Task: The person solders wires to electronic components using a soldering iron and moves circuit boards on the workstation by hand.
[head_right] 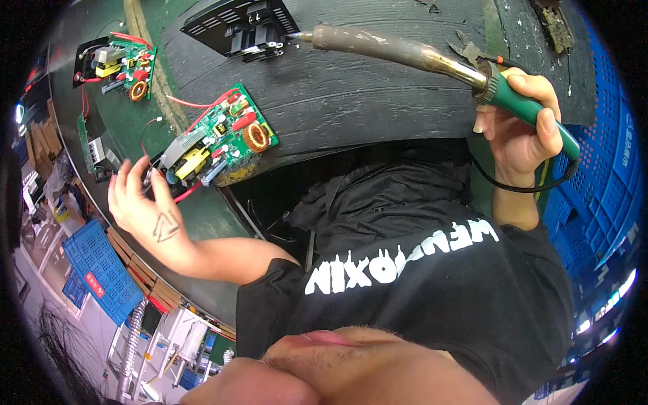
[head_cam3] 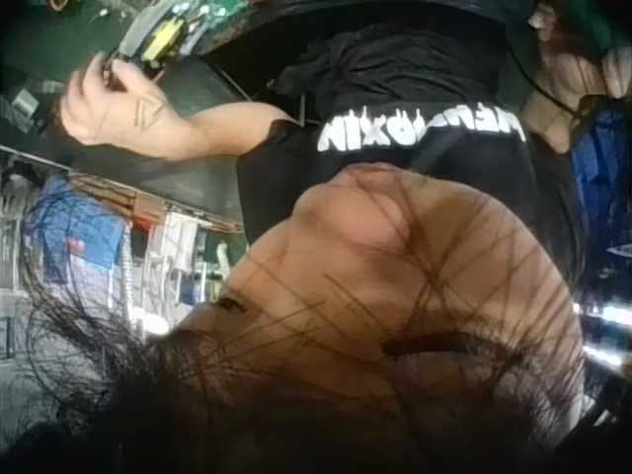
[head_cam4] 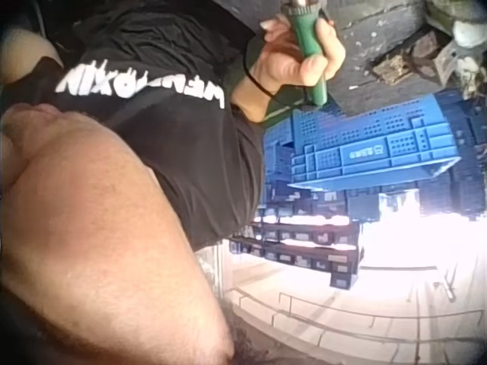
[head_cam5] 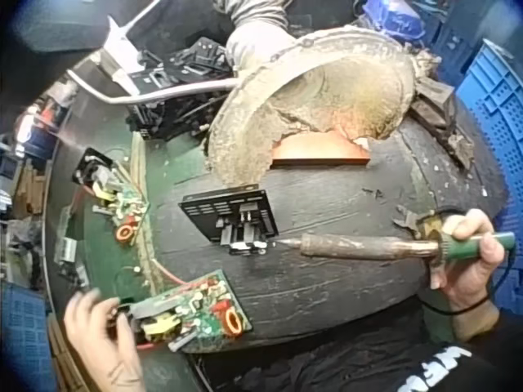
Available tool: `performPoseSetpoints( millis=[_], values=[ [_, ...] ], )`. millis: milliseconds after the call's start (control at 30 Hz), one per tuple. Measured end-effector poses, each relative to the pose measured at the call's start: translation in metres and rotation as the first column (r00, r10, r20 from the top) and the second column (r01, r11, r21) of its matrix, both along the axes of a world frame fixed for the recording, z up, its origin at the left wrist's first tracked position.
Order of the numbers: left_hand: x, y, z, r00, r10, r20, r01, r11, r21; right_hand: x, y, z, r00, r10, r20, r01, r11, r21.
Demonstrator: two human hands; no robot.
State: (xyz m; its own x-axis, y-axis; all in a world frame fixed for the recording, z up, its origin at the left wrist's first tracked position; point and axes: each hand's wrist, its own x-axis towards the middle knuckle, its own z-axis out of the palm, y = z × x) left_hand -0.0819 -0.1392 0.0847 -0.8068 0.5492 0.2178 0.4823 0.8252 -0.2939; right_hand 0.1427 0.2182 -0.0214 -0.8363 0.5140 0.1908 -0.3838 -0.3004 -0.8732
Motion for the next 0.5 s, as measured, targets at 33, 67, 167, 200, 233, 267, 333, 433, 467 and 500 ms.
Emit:
performPoseSetpoints(
  millis=[33,67,167,200,233,267,333,433,467,500],
  values=[
    [0.004,0.000,-0.004,0.999,0.005,-0.039,-0.002,0.998,0.068,-0.001,-0.001,-0.001,1.000,0.006,-0.007,-0.006,1.000,-0.004],
    [0.009,0.012,-0.009,0.997,-0.002,-0.073,0.013,0.990,0.142,0.002,-0.001,0.001,1.000,-0.017,0.017,0.017,1.000,-0.001],
    [0.042,0.048,-0.025,0.985,0.047,0.166,-0.113,0.901,0.418,0.006,-0.003,0.006,0.992,-0.075,0.104,0.075,0.997,0.008],
    [0.047,0.052,-0.035,0.969,-0.019,0.247,-0.095,0.893,0.440,0.006,-0.004,0.008,0.981,-0.103,0.166,0.101,0.995,0.020],
    [0.050,0.060,-0.049,0.975,0.017,0.222,-0.111,0.901,0.419,0.006,-0.003,0.008,0.981,-0.106,0.162,0.104,0.994,0.021],
    [0.052,0.066,-0.062,0.979,0.056,0.198,-0.132,0.908,0.397,0.006,-0.003,0.008,0.986,-0.090,0.142,0.090,0.996,0.010],
    [0.048,0.068,-0.073,0.990,0.130,0.055,-0.141,0.934,0.329,0.007,-0.002,0.008,0.990,-0.075,0.120,0.076,0.997,-0.001],
    [0.040,0.070,-0.075,0.989,0.150,0.015,-0.138,0.855,0.501,0.009,0.000,0.008,0.997,-0.039,0.072,0.040,0.999,-0.008],
    [0.039,0.072,-0.077,0.989,0.149,0.015,-0.136,0.854,0.502,0.010,0.001,0.007,0.996,-0.035,0.082,0.036,0.999,-0.002],
    [0.039,0.074,-0.077,0.990,0.131,0.047,-0.136,0.831,0.540,0.010,0.001,0.007,0.995,-0.032,0.093,0.032,0.999,0.004]
  ],
)
